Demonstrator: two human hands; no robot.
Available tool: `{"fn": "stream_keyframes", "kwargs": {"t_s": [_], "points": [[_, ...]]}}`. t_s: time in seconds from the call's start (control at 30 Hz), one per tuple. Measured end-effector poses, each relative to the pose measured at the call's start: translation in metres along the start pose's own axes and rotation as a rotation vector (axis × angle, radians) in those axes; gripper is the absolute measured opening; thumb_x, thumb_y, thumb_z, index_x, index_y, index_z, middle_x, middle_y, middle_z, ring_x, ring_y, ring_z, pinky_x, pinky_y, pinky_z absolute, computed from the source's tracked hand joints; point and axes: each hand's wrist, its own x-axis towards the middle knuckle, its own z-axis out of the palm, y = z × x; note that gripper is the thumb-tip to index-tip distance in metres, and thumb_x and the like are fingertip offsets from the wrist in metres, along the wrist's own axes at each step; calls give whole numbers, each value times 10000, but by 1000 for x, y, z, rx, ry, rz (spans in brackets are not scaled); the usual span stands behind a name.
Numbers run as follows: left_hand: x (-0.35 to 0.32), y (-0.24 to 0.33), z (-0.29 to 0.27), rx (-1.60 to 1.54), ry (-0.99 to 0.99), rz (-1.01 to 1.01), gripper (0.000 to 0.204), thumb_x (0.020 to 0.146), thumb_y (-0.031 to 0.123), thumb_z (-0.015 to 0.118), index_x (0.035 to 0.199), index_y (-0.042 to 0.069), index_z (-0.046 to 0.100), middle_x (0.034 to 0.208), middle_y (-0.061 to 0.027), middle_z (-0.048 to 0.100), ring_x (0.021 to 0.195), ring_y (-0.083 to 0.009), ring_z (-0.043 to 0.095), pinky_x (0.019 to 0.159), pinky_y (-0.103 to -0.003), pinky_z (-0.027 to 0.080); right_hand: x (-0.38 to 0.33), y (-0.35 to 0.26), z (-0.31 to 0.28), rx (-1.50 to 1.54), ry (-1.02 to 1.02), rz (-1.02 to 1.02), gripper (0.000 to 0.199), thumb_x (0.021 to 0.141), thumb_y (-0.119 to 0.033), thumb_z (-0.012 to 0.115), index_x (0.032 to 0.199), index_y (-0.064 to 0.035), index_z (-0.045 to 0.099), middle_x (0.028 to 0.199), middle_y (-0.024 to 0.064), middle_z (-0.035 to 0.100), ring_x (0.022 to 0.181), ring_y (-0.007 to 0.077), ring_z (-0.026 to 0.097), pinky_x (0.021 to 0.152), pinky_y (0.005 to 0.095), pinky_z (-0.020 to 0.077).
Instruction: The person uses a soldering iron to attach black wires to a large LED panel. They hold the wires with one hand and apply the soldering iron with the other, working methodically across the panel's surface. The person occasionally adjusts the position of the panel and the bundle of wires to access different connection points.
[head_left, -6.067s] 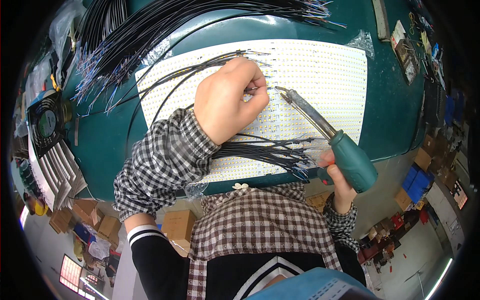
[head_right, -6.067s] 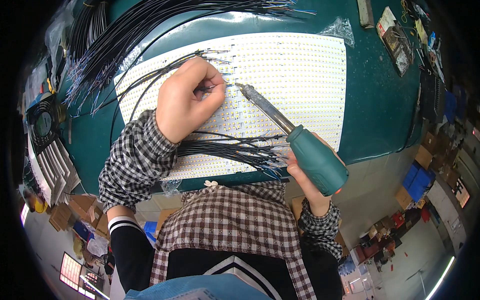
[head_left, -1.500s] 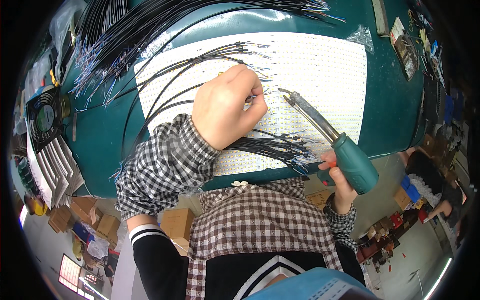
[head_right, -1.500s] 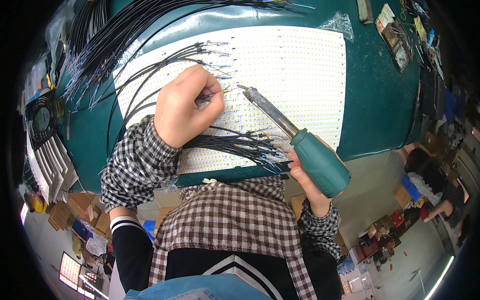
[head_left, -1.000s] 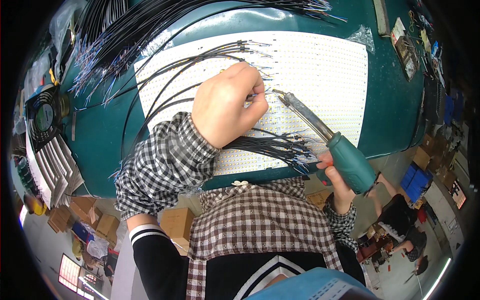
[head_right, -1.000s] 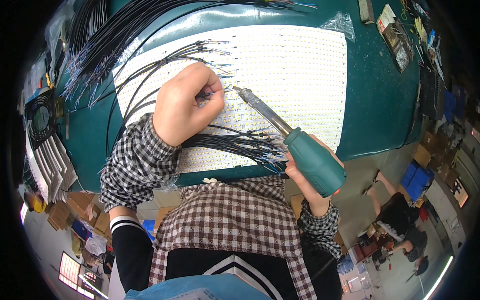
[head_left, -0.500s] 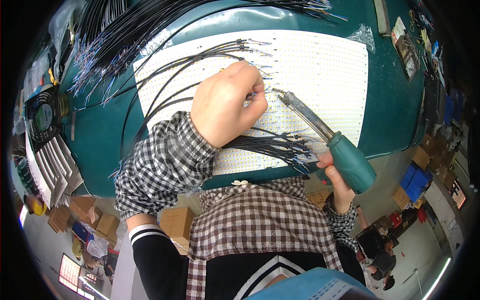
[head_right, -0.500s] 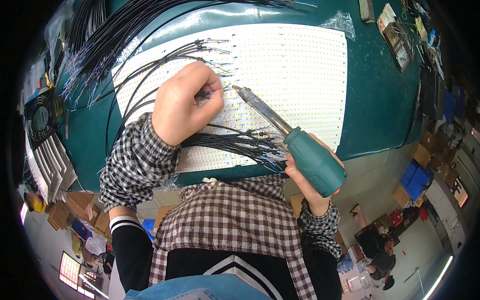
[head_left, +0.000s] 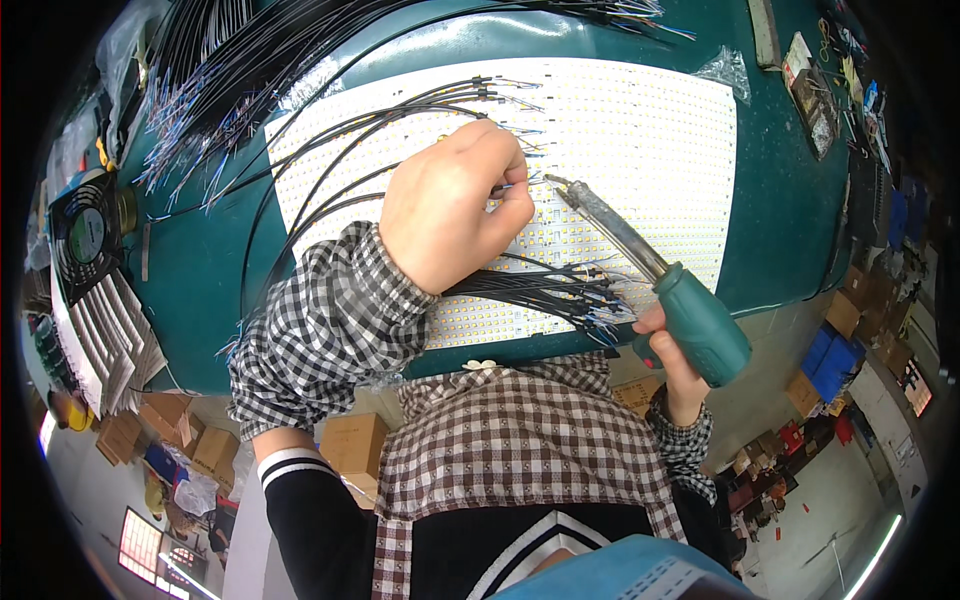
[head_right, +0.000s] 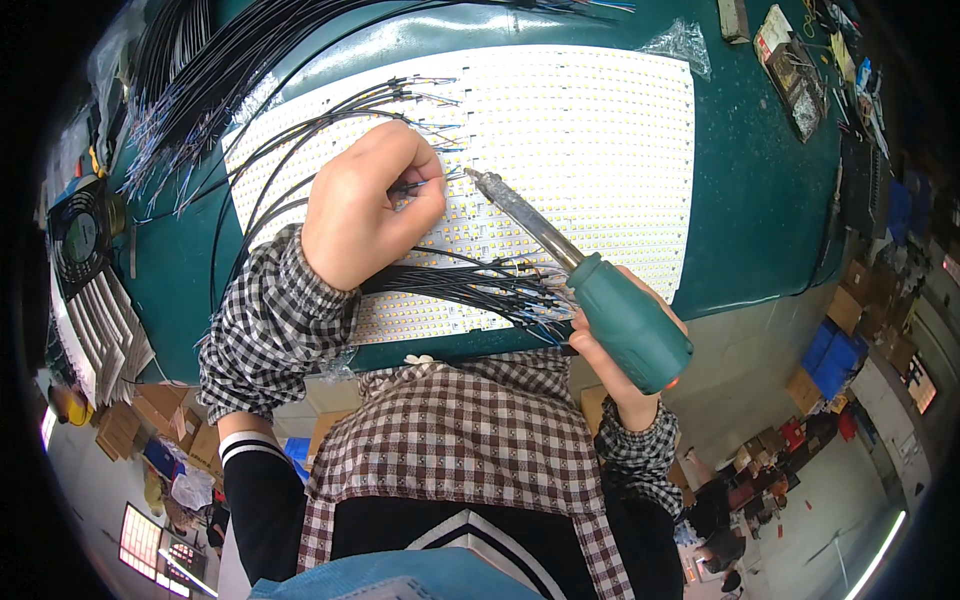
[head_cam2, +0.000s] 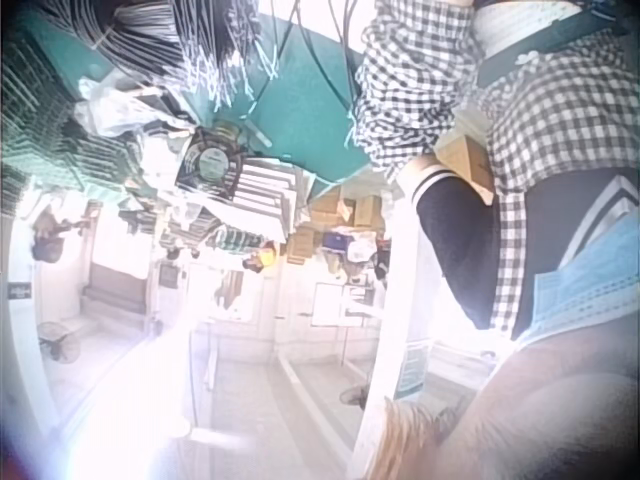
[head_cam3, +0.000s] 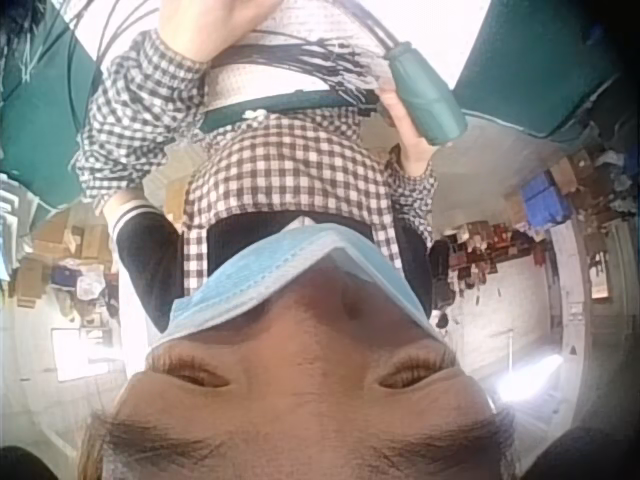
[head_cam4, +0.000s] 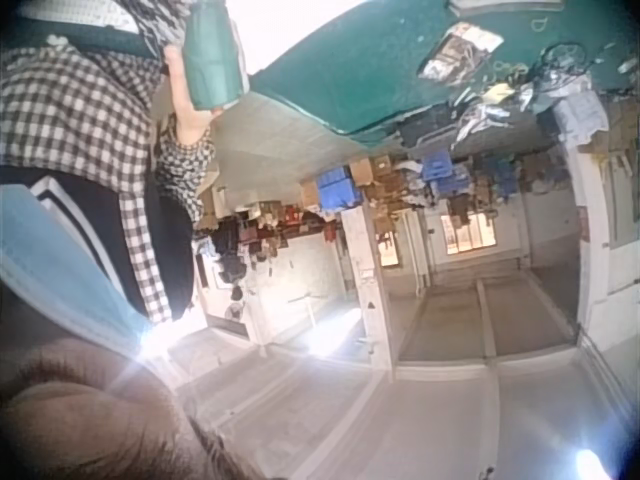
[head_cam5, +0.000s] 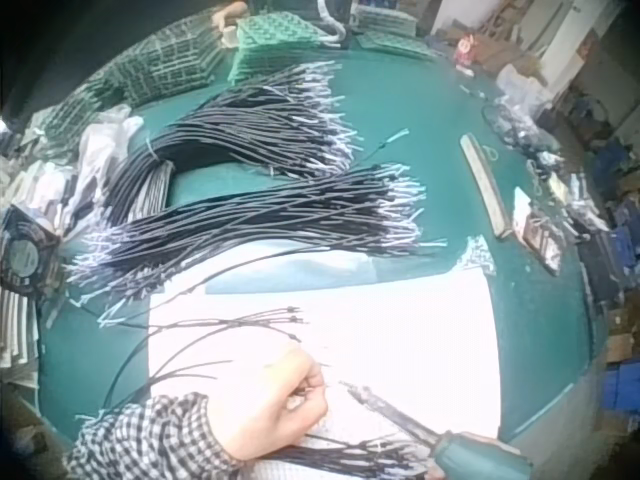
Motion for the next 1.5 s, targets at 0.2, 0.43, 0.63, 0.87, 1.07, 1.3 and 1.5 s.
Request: {"fn": "stream_keyframes", "kwargs": {"t_s": [0.2,0.43,0.63,0.87,1.07,1.3,1.5], "points": [[0,0,0,0,-1,-2,138,744,55,694,814,48,575,776,-112,595,679,-326,610,587,-405,494,0,-1,0,62,16,0,545,808,-152,802,1238,89,569,937,149,713,817,201,699,759,338,567],[1,3,-2,-19,-20,-29,92,770,5,676,820,22,600,748,-87,561,644,-212,565,575,-303,468,2,-14,9,82,76,27,423,891,-262,712,1104,96,638,994,203,677,873,277,682,701,373,587],[6,8,-11,-90,-61,-58,83,803,34,685,856,16,624,763,-84,581,649,-208,577,603,-289,486,1,-12,4,101,79,43,439,889,-253,700,1126,109,624,1020,231,670,917,310,682,696,378,609],[16,2,-10,72,-177,-59,95,824,93,689,863,21,642,789,-96,625,699,-205,643,626,-308,519,0,-10,2,122,68,39,416,890,-238,694,1116,105,631,1028,227,671,924,313,682,696,375,609],[10,5,0,5,-62,-91,93,791,52,700,846,21,632,780,-89,617,677,-206,638,606,-307,520,-2,-8,5,145,87,36,408,889,-232,707,1109,103,631,1015,216,668,939,313,678,694,367,613],[9,4,0,37,-67,-30,83,789,32,693,829,26,621,763,-82,601,640,-198,618,594,-300,506,-5,3,-1,154,48,58,662,772,-50,822,1338,90,507,1016,184,708,861,208,711,759,336,600],[8,5,1,30,-54,-30,79,786,28,688,827,24,620,762,-82,601,640,-196,616,588,-299,499,-4,5,-4,95,18,19,659,761,-56,829,1328,91,526,936,147,723,824,180,699,756,326,582]]}}
